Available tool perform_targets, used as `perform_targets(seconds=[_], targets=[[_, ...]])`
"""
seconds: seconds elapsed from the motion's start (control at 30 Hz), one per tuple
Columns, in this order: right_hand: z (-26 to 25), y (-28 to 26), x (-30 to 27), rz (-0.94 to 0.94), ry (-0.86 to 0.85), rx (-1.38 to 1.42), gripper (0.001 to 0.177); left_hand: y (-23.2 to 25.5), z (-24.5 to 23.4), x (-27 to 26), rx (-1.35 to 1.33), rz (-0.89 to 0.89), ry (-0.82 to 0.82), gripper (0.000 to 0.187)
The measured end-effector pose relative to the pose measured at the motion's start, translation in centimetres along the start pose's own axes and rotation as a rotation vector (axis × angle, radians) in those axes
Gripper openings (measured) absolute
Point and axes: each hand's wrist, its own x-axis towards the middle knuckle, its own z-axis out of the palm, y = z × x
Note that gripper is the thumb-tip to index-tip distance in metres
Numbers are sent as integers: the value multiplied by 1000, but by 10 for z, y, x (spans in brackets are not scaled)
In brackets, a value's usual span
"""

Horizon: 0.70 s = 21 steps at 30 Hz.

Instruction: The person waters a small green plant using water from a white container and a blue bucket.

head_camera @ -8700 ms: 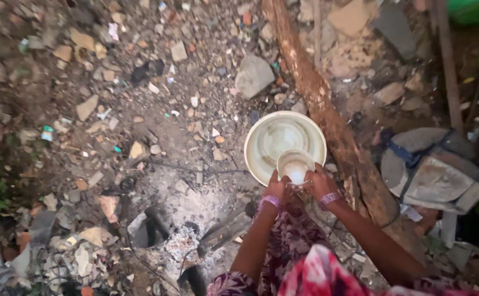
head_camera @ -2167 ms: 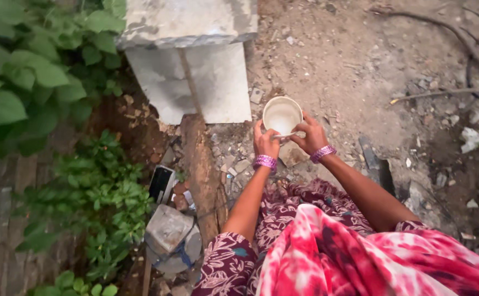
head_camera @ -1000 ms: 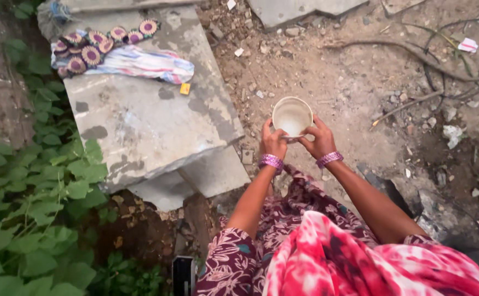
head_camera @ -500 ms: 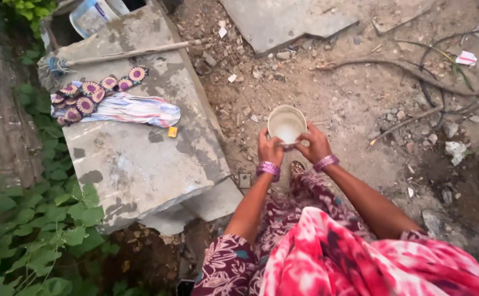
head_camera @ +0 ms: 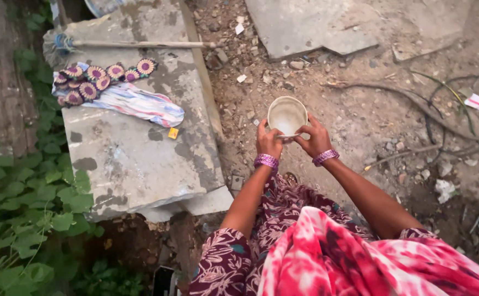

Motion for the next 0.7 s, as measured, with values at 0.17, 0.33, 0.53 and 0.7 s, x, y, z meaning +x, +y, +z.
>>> perform_targets(seconds=[0.17, 0.33, 0.53, 0.7], targets=[[28, 15, 42, -6, -46, 43, 23, -37, 3, 36, -5, -27, 3, 21], [45, 8, 101, -64, -27, 46, 22, -58, 0, 89, 35, 15, 52, 22], [44, -5, 170, -52, -54, 32, 21, -55, -12, 154, 7, -52, 68, 19], [50, 2, 220, -94, -56, 14, 21, -52, -19, 199, 21, -75, 124, 16]])
